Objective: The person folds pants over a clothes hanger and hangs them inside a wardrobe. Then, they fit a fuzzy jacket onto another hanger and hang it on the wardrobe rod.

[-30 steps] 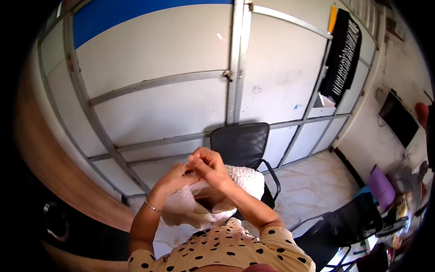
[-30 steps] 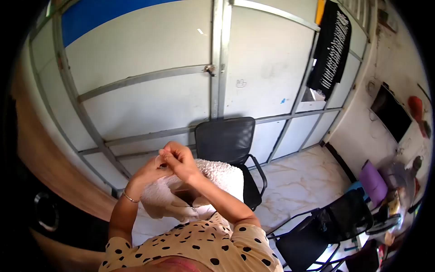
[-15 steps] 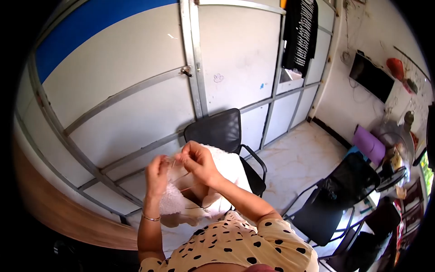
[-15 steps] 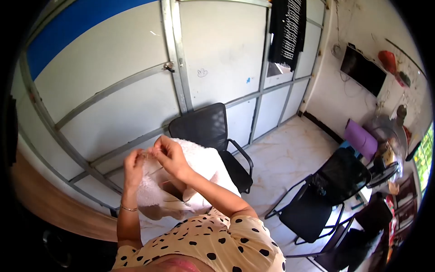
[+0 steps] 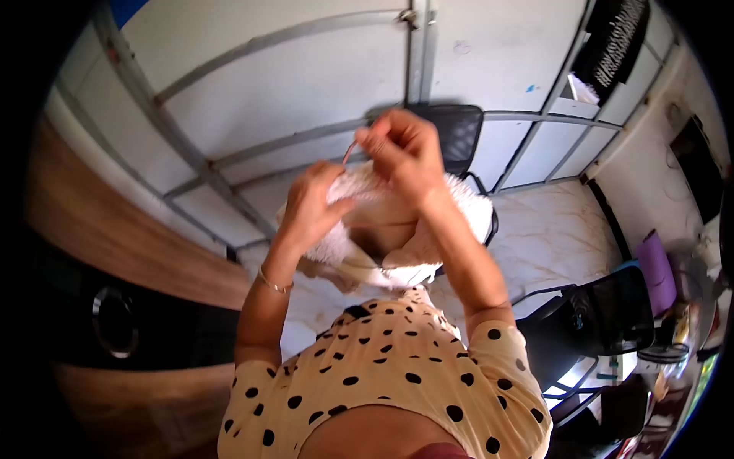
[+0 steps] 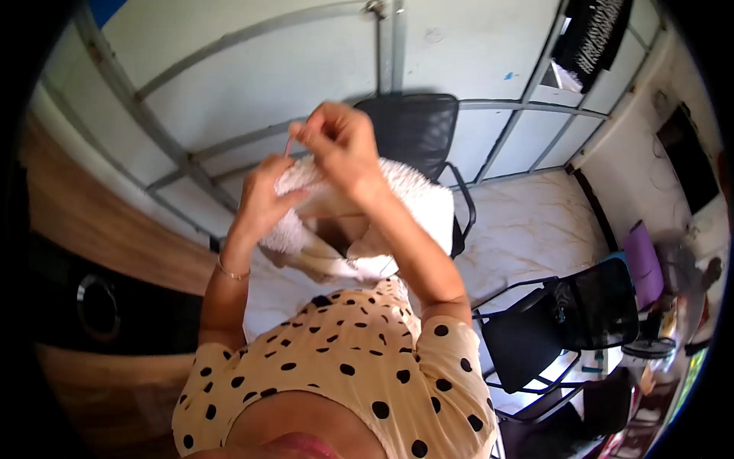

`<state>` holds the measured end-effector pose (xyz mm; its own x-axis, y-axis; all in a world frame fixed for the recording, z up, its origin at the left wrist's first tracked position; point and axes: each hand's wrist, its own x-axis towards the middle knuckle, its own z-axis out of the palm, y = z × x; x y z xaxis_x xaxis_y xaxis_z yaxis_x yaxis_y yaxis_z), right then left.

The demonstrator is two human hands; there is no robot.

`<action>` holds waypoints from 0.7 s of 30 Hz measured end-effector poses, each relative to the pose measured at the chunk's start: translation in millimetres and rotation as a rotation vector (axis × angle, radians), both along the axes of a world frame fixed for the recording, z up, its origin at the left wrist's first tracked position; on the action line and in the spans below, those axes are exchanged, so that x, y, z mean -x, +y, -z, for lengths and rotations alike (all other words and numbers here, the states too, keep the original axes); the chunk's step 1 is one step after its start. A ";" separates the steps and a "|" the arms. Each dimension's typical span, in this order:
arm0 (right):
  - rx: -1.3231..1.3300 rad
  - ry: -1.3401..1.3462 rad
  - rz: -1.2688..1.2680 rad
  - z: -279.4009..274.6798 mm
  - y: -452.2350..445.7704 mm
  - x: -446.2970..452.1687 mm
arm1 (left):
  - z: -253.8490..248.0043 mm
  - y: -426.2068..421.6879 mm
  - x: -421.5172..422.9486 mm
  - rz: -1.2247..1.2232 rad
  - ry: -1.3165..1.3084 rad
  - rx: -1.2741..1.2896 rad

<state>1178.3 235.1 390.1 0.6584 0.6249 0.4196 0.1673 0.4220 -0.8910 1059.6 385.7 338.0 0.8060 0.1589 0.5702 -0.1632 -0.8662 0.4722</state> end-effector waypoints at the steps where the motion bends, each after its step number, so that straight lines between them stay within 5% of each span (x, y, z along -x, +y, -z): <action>1: -0.038 0.028 -0.022 -3.7 2.4 -0.5 | -0.5 3.5 1.7 0.064 -0.019 0.089; 11: -0.078 -0.029 -0.073 -1.2 18.2 1.8 | -2.9 3.9 14.3 -0.009 0.037 0.087; 15: -0.068 0.035 -0.078 5.1 14.9 5.1 | 13.0 0.5 16.2 -0.021 -0.149 -0.039; 21: -0.013 0.207 -0.358 13.0 16.9 7.7 | 28.6 2.5 29.0 -0.240 -0.250 -0.260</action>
<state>1170.6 252.0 377.1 0.4721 0.8252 0.3100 -0.1741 0.4321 -0.8849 1030.6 388.2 309.5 0.5954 0.1504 0.7892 -0.0241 -0.9785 0.2046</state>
